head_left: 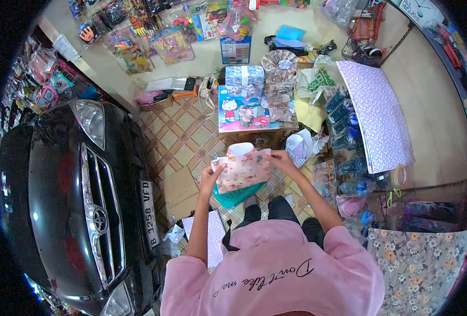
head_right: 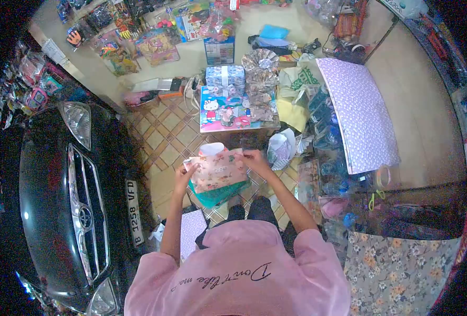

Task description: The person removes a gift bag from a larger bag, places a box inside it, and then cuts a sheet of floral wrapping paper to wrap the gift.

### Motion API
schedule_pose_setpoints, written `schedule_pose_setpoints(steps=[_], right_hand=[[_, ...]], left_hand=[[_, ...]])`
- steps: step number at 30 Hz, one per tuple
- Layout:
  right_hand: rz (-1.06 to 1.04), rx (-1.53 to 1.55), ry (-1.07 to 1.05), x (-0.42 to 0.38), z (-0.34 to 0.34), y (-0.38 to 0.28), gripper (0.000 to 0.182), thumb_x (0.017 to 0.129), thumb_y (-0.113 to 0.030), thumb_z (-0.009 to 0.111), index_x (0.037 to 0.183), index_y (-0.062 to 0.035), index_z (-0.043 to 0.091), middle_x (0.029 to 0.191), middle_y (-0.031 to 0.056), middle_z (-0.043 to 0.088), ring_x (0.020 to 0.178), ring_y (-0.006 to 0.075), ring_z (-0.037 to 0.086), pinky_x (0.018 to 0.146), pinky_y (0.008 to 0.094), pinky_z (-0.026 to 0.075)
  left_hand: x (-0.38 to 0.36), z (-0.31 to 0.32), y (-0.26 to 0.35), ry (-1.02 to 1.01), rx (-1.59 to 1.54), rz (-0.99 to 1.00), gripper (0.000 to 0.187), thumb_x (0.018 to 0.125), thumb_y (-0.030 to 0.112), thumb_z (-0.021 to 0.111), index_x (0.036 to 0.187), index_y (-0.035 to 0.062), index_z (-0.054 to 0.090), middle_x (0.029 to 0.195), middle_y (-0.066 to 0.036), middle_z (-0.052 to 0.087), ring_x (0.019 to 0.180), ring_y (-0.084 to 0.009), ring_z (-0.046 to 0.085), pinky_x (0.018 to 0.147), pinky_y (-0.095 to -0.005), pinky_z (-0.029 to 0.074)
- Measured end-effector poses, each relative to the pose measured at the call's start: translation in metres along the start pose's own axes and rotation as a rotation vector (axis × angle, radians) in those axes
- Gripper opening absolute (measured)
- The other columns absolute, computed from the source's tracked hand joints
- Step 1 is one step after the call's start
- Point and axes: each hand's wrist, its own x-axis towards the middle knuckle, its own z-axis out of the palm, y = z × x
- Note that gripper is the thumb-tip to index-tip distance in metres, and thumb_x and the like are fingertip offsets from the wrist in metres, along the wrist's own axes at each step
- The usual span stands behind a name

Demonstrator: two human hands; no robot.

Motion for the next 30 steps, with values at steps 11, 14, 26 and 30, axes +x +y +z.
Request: schedule_pose_setpoints(steps=[11, 14, 26, 30], right_hand=[[0.096, -0.03, -0.056, 0.058, 0.014, 0.006, 0.039, 0.089, -0.037, 0.056, 0.102, -0.0009, 0.064, 0.085, -0.0022, 0.062, 0.075, 0.0047, 0.054, 0.067, 0.0214, 0.044], [0.216, 0.016, -0.19, 0.047, 0.014, 0.013, 0.038, 0.086, -0.035, 0.061, 0.104, -0.0015, 0.063, 0.091, -0.0008, 0.062, 0.08, 0.0066, 0.056, 0.072, 0.0228, 0.045], [0.079, -0.001, -0.107, 0.011, 0.013, 0.005, 0.052, 0.078, -0.023, 0.072, 0.121, -0.003, 0.052, 0.116, 0.0073, 0.057, 0.102, 0.0137, 0.055, 0.089, 0.03, 0.044], [-0.165, 0.086, -0.146, -0.011, 0.005, -0.067, 0.051, 0.081, -0.024, 0.068, 0.124, -0.0045, 0.05, 0.119, 0.0061, 0.055, 0.105, 0.0149, 0.053, 0.09, 0.0304, 0.043]], left_hand=[[0.03, -0.013, 0.001, -0.052, 0.084, -0.03, 0.04, 0.082, 0.026, 0.067, 0.109, -0.0013, 0.056, 0.102, -0.01, 0.063, 0.088, -0.0147, 0.061, 0.075, -0.028, 0.049], [0.022, -0.022, -0.015, -0.095, 0.123, -0.103, 0.045, 0.082, 0.03, 0.067, 0.111, -0.0025, 0.055, 0.104, -0.011, 0.062, 0.091, -0.0161, 0.059, 0.079, -0.0296, 0.048], [0.0, -0.026, -0.024, -0.11, 0.136, -0.105, 0.055, 0.084, 0.041, 0.061, 0.117, -0.003, 0.053, 0.114, -0.011, 0.058, 0.104, -0.0189, 0.054, 0.092, -0.0321, 0.04], [-0.016, -0.015, 0.039, -0.235, -0.197, 0.124, 0.074, 0.088, 0.06, 0.035, 0.127, -0.0012, 0.046, 0.135, -0.016, 0.042, 0.128, -0.0257, 0.035, 0.107, -0.0359, 0.023]])
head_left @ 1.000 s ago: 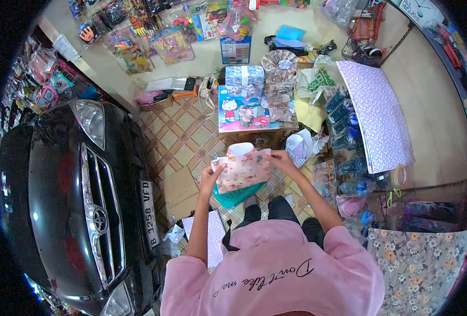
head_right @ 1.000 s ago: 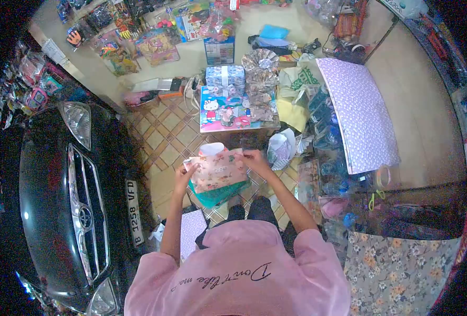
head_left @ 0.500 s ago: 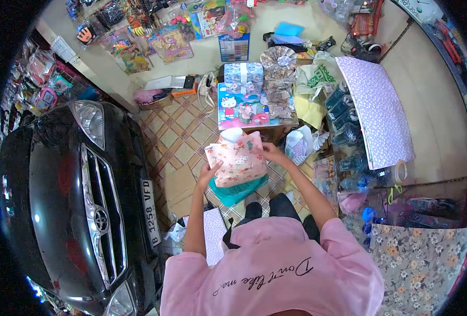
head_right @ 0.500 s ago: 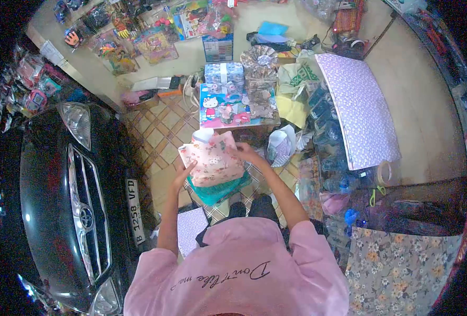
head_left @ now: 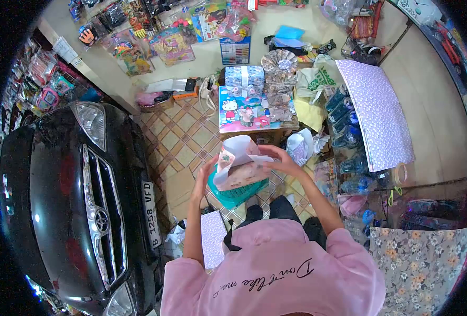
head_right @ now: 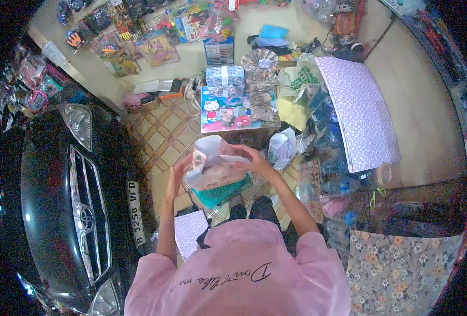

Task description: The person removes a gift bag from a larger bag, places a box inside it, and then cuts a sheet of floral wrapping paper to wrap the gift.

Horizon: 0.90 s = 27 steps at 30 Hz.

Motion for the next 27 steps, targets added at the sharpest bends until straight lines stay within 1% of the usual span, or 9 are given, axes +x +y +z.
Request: schedule_pose_setpoints(steps=[3, 4, 7, 10, 13, 16, 19, 24, 27], right_hand=[[0.013, -0.022, -0.102, -0.007, -0.001, -0.038, 0.047, 0.081, -0.028, 0.067, 0.122, -0.008, 0.051, 0.116, 0.0058, 0.057, 0.103, 0.0169, 0.056, 0.087, 0.0328, 0.045], [0.049, -0.062, -0.129, -0.007, -0.002, -0.043, 0.046, 0.081, -0.028, 0.067, 0.12, -0.0085, 0.052, 0.113, 0.0066, 0.057, 0.102, 0.0179, 0.057, 0.085, 0.0332, 0.046], [0.059, -0.421, -0.029, -0.003, 0.008, -0.071, 0.043, 0.079, -0.028, 0.067, 0.114, -0.0089, 0.051, 0.103, 0.0104, 0.059, 0.094, 0.0242, 0.06, 0.078, 0.0372, 0.049], [0.146, -0.752, 0.106, 0.009, 0.03, -0.084, 0.043, 0.077, -0.024, 0.066, 0.112, -0.0096, 0.046, 0.091, 0.0144, 0.06, 0.087, 0.0323, 0.061, 0.072, 0.0429, 0.049], [0.246, -0.996, 0.136, 0.017, 0.027, -0.068, 0.046, 0.075, -0.017, 0.064, 0.114, -0.0112, 0.042, 0.084, 0.0162, 0.061, 0.083, 0.0371, 0.061, 0.069, 0.0465, 0.048], [0.274, -1.028, 0.202, 0.014, 0.002, -0.065, 0.046, 0.073, -0.012, 0.062, 0.113, -0.0127, 0.041, 0.082, 0.0175, 0.061, 0.083, 0.0379, 0.06, 0.068, 0.0473, 0.047], [0.299, -0.929, 0.189, 0.006, -0.016, -0.073, 0.045, 0.071, -0.009, 0.062, 0.111, -0.0136, 0.043, 0.079, 0.0161, 0.059, 0.084, 0.0375, 0.06, 0.069, 0.0468, 0.047], [0.121, -0.953, 0.16, 0.0, -0.016, -0.066, 0.052, 0.068, -0.012, 0.067, 0.114, -0.0154, 0.043, 0.087, 0.0129, 0.058, 0.09, 0.0333, 0.059, 0.071, 0.0455, 0.047], [0.412, -1.106, -0.055, 0.003, -0.022, -0.076, 0.056, 0.065, -0.014, 0.069, 0.115, -0.0165, 0.045, 0.098, 0.012, 0.056, 0.094, 0.0315, 0.059, 0.074, 0.0445, 0.047]], left_hand=[[0.001, 0.009, 0.044, -0.12, 0.324, -0.014, 0.07, 0.09, 0.056, 0.036, 0.131, -0.0003, 0.042, 0.134, -0.015, 0.044, 0.128, -0.0261, 0.035, 0.108, -0.0359, 0.021], [0.001, 0.015, 0.052, -0.104, 0.378, -0.027, 0.06, 0.088, 0.048, 0.049, 0.128, 0.0032, 0.045, 0.128, -0.014, 0.049, 0.122, -0.0247, 0.043, 0.101, -0.0363, 0.032], [0.002, 0.044, 0.065, 0.078, 0.849, -0.015, 0.051, 0.081, 0.035, 0.063, 0.121, 0.0069, 0.049, 0.103, -0.013, 0.061, 0.098, -0.0258, 0.059, 0.082, -0.038, 0.047], [0.005, 0.065, 0.08, 0.178, 1.213, -0.074, 0.052, 0.073, 0.026, 0.07, 0.118, 0.0098, 0.048, 0.078, -0.011, 0.063, 0.071, -0.0298, 0.062, 0.061, -0.0415, 0.049], [0.009, 0.046, 0.057, 0.206, 1.539, -0.041, 0.057, 0.072, 0.024, 0.069, 0.122, 0.0114, 0.044, 0.067, -0.01, 0.062, 0.065, -0.0349, 0.061, 0.058, -0.0455, 0.048], [0.001, 0.004, 0.043, 0.404, 1.592, -0.065, 0.057, 0.071, 0.021, 0.071, 0.121, 0.0207, 0.043, 0.064, -0.009, 0.06, 0.064, -0.0327, 0.061, 0.052, -0.0434, 0.044], [-0.007, 0.011, 0.067, 0.388, 1.449, -0.077, 0.055, 0.071, 0.022, 0.07, 0.12, 0.0221, 0.045, 0.066, -0.01, 0.06, 0.066, -0.0331, 0.061, 0.054, -0.0431, 0.045], [-0.01, 0.015, 0.069, 0.158, 1.559, -0.028, 0.049, 0.073, 0.02, 0.068, 0.118, 0.0213, 0.05, 0.08, -0.012, 0.065, 0.076, -0.0329, 0.063, 0.064, -0.0429, 0.048], [-0.01, 0.004, 0.076, -0.012, 1.596, -0.171, 0.046, 0.074, 0.016, 0.064, 0.119, 0.0198, 0.054, 0.089, -0.016, 0.065, 0.082, -0.0332, 0.063, 0.071, -0.0427, 0.049]])
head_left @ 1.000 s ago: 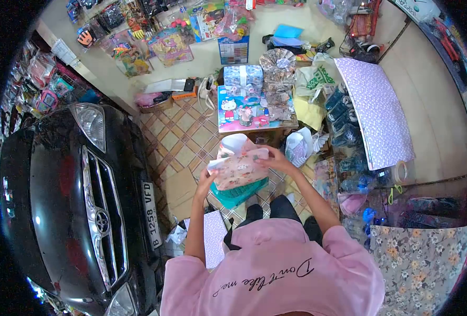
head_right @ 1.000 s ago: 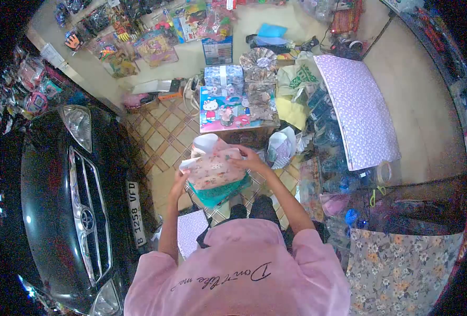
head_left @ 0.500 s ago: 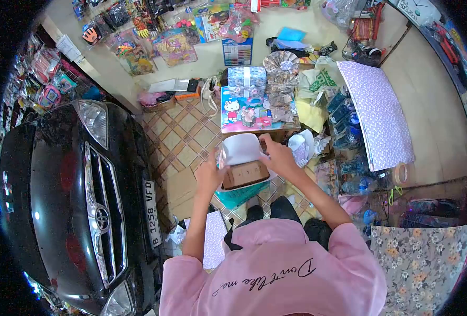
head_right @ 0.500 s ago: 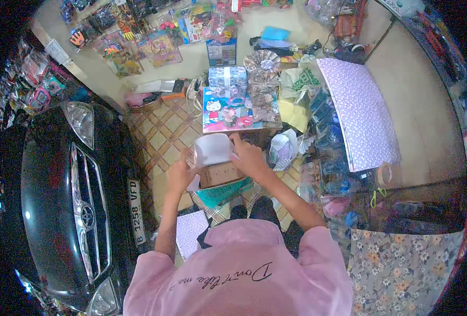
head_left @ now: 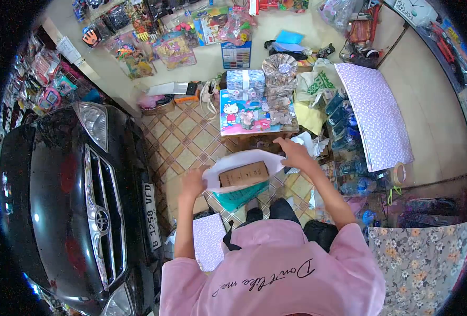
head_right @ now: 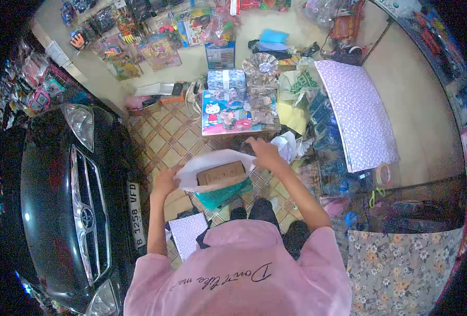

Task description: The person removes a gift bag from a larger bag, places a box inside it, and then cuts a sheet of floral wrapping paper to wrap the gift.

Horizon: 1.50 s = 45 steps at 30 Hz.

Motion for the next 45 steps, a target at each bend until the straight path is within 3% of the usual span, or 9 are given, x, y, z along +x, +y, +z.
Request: schedule_pose_setpoints(steps=[10, 16, 19, 25, 28, 34, 37, 40, 45], right_hand=[[-0.61, 0.29, -0.237, 0.025, 0.025, 0.056, 0.053, 0.069, 0.003, 0.055, 0.118, -0.0187, 0.058, 0.125, 0.0168, 0.047, 0.119, 0.0309, 0.043, 0.097, 0.0367, 0.037], [-0.503, 0.564, -0.455, 0.025, 0.02, 0.068, 0.038, 0.084, -0.007, 0.05, 0.121, -0.0107, 0.055, 0.124, 0.0134, 0.05, 0.118, 0.0256, 0.045, 0.101, 0.0354, 0.033], [-0.419, 0.71, -0.526, 0.021, 0.018, 0.068, 0.04, 0.087, -0.019, 0.055, 0.126, -0.0097, 0.05, 0.125, 0.0106, 0.05, 0.118, 0.0227, 0.044, 0.101, 0.0351, 0.033], [-0.43, 0.712, -0.445, -0.012, 0.016, 0.054, 0.08, 0.067, -0.025, 0.08, 0.134, -0.0132, 0.038, 0.138, 0.0068, 0.036, 0.127, 0.0196, 0.034, 0.101, 0.035, 0.031], [-0.435, 0.806, -0.294, -0.015, 0.043, 0.051, 0.076, 0.065, -0.021, 0.081, 0.129, -0.0122, 0.041, 0.136, 0.0081, 0.038, 0.126, 0.0194, 0.034, 0.102, 0.0348, 0.031], [-0.403, 0.946, -0.063, 0.001, 0.084, 0.045, 0.064, 0.062, -0.015, 0.082, 0.118, -0.0104, 0.052, 0.116, 0.0084, 0.056, 0.111, 0.0192, 0.051, 0.097, 0.0324, 0.036], [-0.565, 0.616, -0.03, 0.02, 0.096, 0.06, 0.035, 0.064, -0.01, 0.079, 0.095, -0.0063, 0.064, 0.098, 0.0081, 0.064, 0.098, 0.0193, 0.058, 0.09, 0.0314, 0.043], [-0.621, 0.906, -0.058, 0.025, 0.092, 0.065, 0.012, 0.069, -0.006, 0.075, 0.077, -0.0041, 0.067, 0.089, 0.0088, 0.065, 0.09, 0.0201, 0.061, 0.078, 0.0311, 0.047], [-0.41, 0.854, -0.19, 0.022, 0.099, 0.078, 0.02, 0.069, -0.01, 0.075, 0.083, -0.0001, 0.065, 0.079, 0.0051, 0.066, 0.073, 0.009, 0.057, 0.064, 0.0261, 0.045]], left_hand=[[0.011, 0.017, -0.045, -0.467, -0.866, 0.281, 0.05, 0.07, -0.005, 0.047, 0.116, 0.0082, 0.06, 0.136, -0.013, 0.043, 0.136, -0.0307, 0.019, 0.108, -0.0361, 0.022], [0.004, 0.006, -0.038, -0.619, -0.989, 0.219, 0.037, 0.083, 0.005, 0.052, 0.119, 0.0031, 0.056, 0.125, -0.009, 0.05, 0.117, -0.0231, 0.046, 0.1, -0.0315, 0.035], [-0.001, 0.002, -0.045, -0.744, -1.144, 0.119, 0.058, 0.08, 0.018, 0.066, 0.132, 0.0066, 0.043, 0.137, -0.009, 0.038, 0.123, -0.0229, 0.04, 0.103, -0.0354, 0.031], [-0.023, 0.025, -0.053, -0.532, -0.989, 0.26, 0.107, 0.059, 0.019, 0.084, 0.142, 0.0103, 0.017, 0.146, -0.006, 0.021, 0.136, -0.0216, 0.017, 0.111, -0.0398, 0.014], [-0.028, 0.058, -0.048, -0.316, -1.064, 0.254, 0.098, 0.059, 0.022, 0.084, 0.14, 0.0166, 0.028, 0.15, -0.015, 0.005, 0.138, -0.0263, 0.006, 0.11, -0.0401, 0.015], [-0.023, 0.085, -0.026, -0.025, -1.093, 0.149, 0.069, 0.063, 0.012, 0.081, 0.121, 0.01, 0.045, 0.146, -0.016, 0.021, 0.135, -0.0262, 0.022, 0.108, -0.0392, 0.024], [-0.016, 0.103, -0.042, -0.112, -1.298, 0.028, 0.047, 0.064, 0.005, 0.078, 0.104, 0.0062, 0.052, 0.131, -0.015, 0.045, 0.124, -0.023, 0.041, 0.102, -0.036, 0.033], [-0.012, 0.105, -0.044, -0.067, -1.357, 0.109, 0.028, 0.066, 0.0, 0.075, 0.087, 0.0049, 0.056, 0.104, -0.01, 0.062, 0.1, -0.0186, 0.057, 0.089, -0.0307, 0.043], [-0.013, 0.1, -0.046, -0.084, -1.246, 0.099, 0.017, 0.07, 0.002, 0.074, 0.075, 0.0034, 0.058, 0.081, -0.003, 0.065, 0.079, -0.0101, 0.058, 0.073, -0.0255, 0.047]])
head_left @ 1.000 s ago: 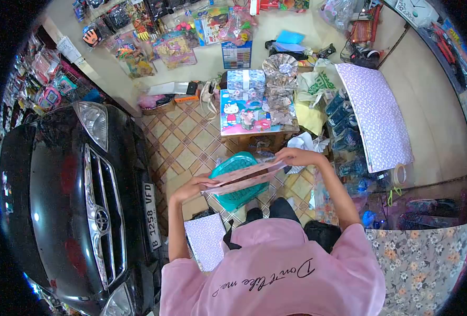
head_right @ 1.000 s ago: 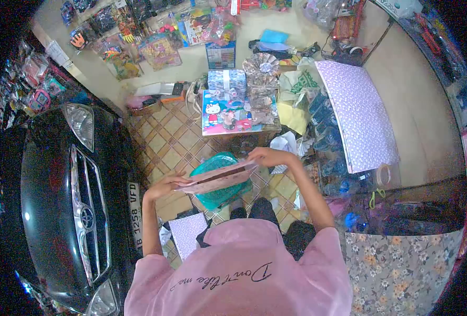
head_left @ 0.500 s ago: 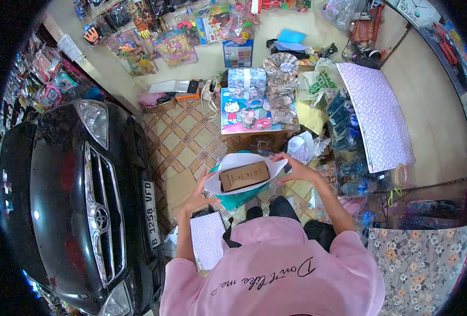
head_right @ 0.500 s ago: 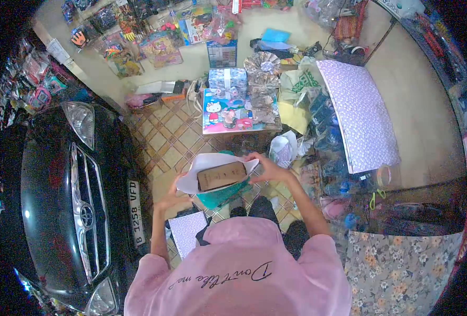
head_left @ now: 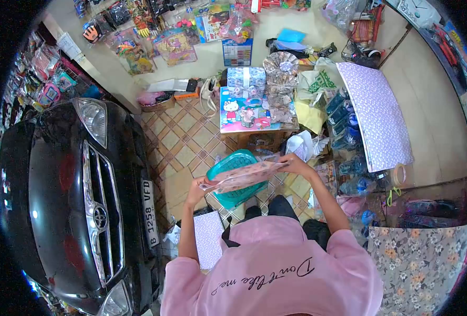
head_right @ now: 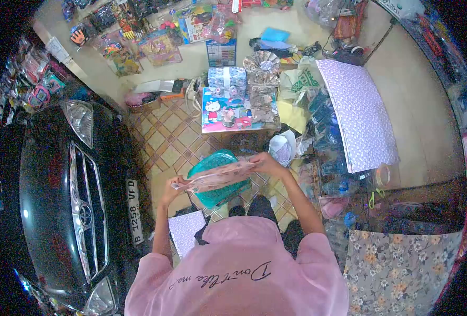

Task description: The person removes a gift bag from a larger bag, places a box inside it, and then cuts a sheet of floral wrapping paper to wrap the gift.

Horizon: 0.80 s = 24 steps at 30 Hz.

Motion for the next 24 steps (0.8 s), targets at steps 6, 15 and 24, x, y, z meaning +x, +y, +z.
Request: schedule_pose_setpoints(steps=[6, 15, 24], right_hand=[[0.133, -0.062, -0.04, -0.023, 0.007, -0.029, 0.022, 0.074, -0.012, 0.073, 0.09, 0.0001, 0.066, 0.079, 0.0031, 0.067, 0.073, 0.0057, 0.057, 0.063, 0.0239, 0.045], [0.324, 0.235, 0.05, -0.033, 0.024, -0.008, 0.033, 0.079, -0.022, 0.071, 0.102, 0.0001, 0.063, 0.094, 0.0025, 0.065, 0.081, 0.0081, 0.057, 0.068, 0.0249, 0.046], [0.433, 0.443, 0.257, -0.008, 0.031, 0.019, 0.035, 0.086, -0.03, 0.062, 0.102, 0.0012, 0.062, 0.088, -0.0003, 0.063, 0.075, 0.0061, 0.055, 0.064, 0.0221, 0.043]], left_hand=[[-0.02, 0.012, 0.027, 0.02, 0.151, -0.185, 0.019, 0.073, 0.011, 0.075, 0.086, 0.0021, 0.064, 0.086, 0.0, 0.065, 0.077, -0.0065, 0.057, 0.069, -0.0238, 0.047], [-0.038, 0.018, -0.024, 0.075, -0.168, -0.367, 0.025, 0.082, 0.024, 0.066, 0.093, 0.0018, 0.065, 0.075, 0.003, 0.06, 0.062, -0.0026, 0.05, 0.052, -0.0198, 0.038], [-0.021, 0.017, -0.021, 0.307, -0.135, -0.445, 0.025, 0.083, 0.026, 0.065, 0.093, 0.0027, 0.064, 0.077, 0.001, 0.062, 0.064, -0.006, 0.052, 0.056, -0.0214, 0.039]])
